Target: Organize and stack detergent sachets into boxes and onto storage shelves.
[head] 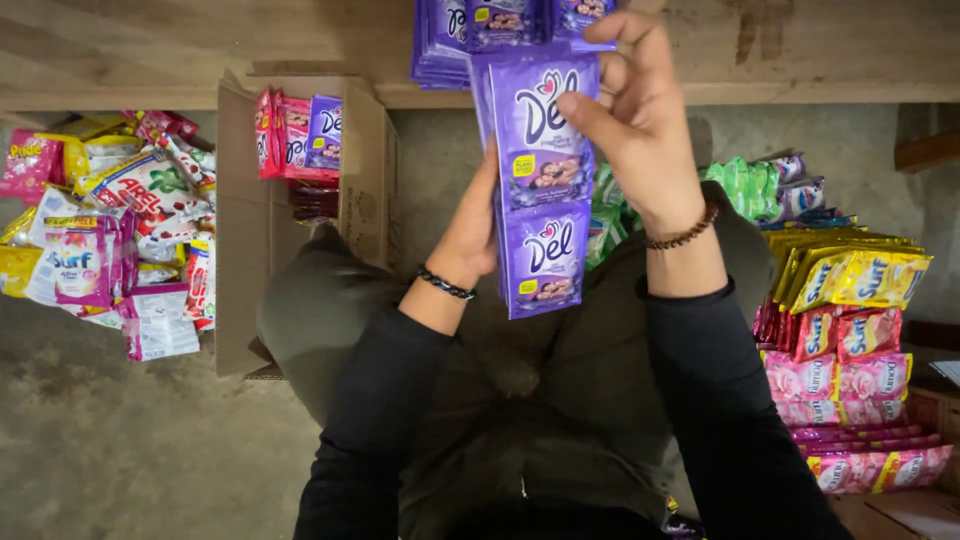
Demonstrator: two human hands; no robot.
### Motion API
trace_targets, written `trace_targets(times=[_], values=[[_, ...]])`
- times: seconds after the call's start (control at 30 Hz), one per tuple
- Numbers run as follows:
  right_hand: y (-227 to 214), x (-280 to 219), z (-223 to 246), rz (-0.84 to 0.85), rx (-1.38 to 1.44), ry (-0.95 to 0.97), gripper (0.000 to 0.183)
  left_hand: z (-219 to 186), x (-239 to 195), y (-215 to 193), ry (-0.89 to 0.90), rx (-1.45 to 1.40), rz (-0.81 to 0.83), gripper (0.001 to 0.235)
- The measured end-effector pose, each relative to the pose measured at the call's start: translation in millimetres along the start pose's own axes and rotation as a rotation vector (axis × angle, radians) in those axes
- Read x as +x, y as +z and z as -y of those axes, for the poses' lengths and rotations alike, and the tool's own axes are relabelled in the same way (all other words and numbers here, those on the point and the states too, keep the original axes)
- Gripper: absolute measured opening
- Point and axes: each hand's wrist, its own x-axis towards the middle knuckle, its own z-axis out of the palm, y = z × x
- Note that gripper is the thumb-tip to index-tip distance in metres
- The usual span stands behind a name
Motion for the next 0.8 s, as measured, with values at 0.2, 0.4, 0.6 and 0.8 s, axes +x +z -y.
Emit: trace_targets(times=[0.2,0.4,0.6,0.8], values=[[-20,2,-37,0.008,-0.039,0.042,0.031,10,0,9,0.027,0.184,-0.08,0.046],[13,4,6,-0.225,-0.966,0.174,0.05,37,9,-17,0.007,0.08,-0.153,0.035],[-22,-31,-58,-0.148,-0.567,-0.016,0.052,18,9,-10,0.071,-0.171,-0.172,0.032],[2,-56,-61,0.135,-0.45,0.415,0.055,-4,10,-23,0.296,-0.175,-0.228,0.038]])
